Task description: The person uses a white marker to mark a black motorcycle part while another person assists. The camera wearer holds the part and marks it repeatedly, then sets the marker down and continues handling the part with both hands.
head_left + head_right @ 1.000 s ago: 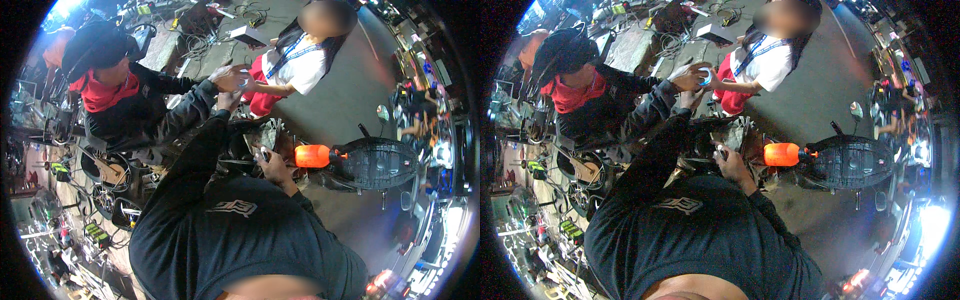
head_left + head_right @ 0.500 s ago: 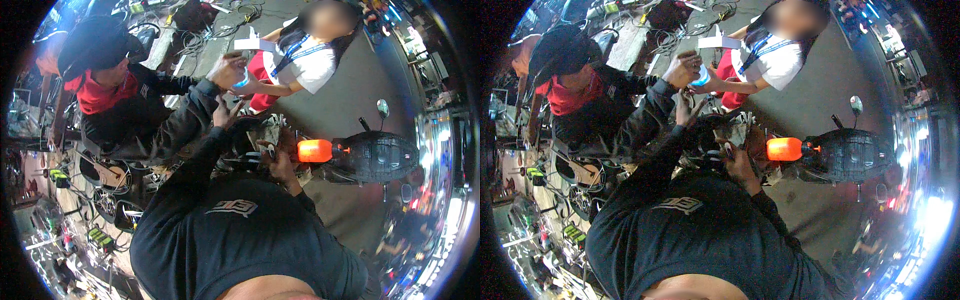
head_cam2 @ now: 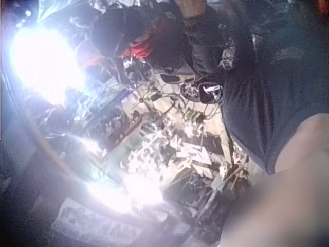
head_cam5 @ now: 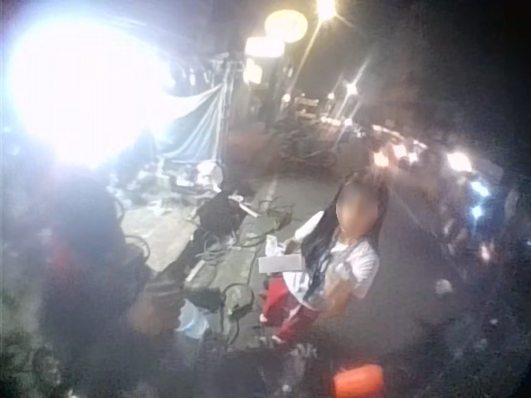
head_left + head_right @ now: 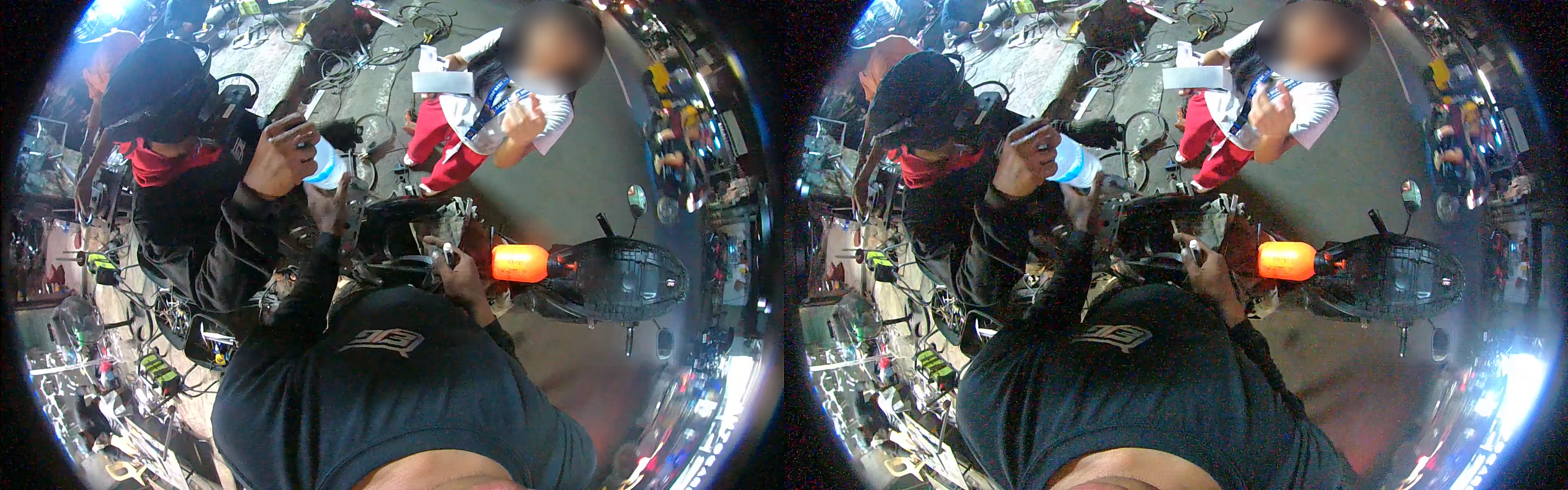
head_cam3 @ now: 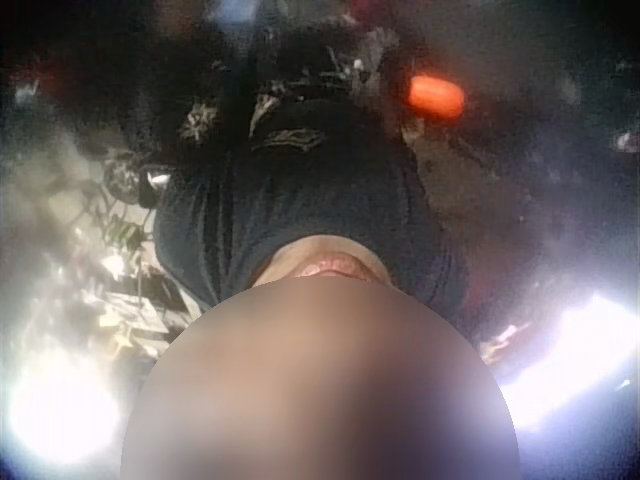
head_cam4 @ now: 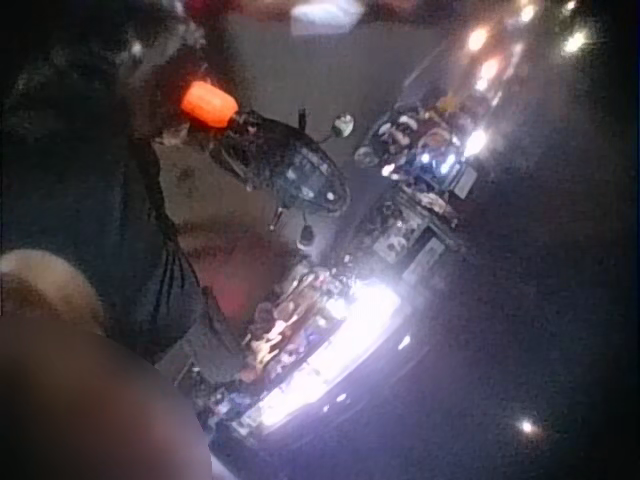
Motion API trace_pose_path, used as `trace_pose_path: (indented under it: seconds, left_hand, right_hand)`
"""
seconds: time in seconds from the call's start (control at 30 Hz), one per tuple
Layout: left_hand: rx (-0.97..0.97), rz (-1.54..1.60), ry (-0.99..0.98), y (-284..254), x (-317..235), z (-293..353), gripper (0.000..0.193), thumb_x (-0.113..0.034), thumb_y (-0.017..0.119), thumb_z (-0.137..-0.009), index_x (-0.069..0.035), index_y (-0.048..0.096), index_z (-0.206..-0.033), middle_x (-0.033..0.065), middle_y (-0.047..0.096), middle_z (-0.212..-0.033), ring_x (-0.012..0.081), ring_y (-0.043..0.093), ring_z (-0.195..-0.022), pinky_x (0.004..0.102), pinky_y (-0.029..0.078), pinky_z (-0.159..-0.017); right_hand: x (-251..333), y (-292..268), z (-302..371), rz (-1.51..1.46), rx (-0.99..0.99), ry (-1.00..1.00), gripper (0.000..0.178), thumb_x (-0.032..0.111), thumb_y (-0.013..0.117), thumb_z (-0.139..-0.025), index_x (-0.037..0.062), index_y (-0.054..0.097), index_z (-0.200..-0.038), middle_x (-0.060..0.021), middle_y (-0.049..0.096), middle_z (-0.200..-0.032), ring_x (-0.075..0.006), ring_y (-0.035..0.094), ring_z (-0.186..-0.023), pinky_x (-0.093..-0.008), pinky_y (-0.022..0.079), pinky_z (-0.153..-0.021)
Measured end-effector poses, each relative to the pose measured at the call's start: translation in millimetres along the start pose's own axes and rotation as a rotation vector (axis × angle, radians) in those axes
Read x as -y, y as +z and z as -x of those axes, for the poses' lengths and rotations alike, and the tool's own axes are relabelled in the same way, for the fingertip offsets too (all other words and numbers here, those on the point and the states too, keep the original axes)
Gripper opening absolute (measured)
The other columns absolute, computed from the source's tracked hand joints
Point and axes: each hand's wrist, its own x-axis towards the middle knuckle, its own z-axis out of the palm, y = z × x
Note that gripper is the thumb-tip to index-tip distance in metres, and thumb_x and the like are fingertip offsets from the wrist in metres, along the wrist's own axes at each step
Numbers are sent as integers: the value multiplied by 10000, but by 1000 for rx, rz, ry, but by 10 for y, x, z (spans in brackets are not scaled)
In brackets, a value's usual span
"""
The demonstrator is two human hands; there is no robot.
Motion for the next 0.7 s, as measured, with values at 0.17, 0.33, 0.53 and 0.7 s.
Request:
trace_pose_path:
  seconds: [0.17,0.33,0.53,0.7]
  left_hand:
    - [-311,-116,115,1,570,341,276,-209,503,-912,-57,465,-1139,70,486,-1038,142,451,-788,291,364,-638]
    - [-1154,-926,1,-107,2498,684,817,-498,664,-830,-12,351,-1407,181,438,-1380,287,448,-1206,397,367,-976]
    - [-1020,-1147,-422,-556,2795,811,1015,-632,691,-811,-17,309,-1522,209,382,-1547,352,394,-1410,459,310,-1151]
    - [-1047,-1057,-238,-345,2882,953,744,-523,688,-865,-67,432,-1394,205,523,-1318,340,518,-1226,450,399,-1018]
  right_hand:
    - [51,-20,-54,-52,44,75,330,132,538,-979,109,635,-1294,-32,575,-709,-109,501,-624,-311,460,-623]
    - [102,-7,-64,-49,32,51,300,174,569,-1000,90,650,-1277,62,531,-716,-34,439,-630,-233,385,-576]
    - [188,68,29,-10,-21,103,286,135,560,-986,96,661,-1251,27,555,-700,-52,460,-620,-262,415,-585]
    - [156,124,162,-45,-112,124,268,128,552,-991,95,671,-1229,28,575,-709,-52,467,-629,-264,418,-597]
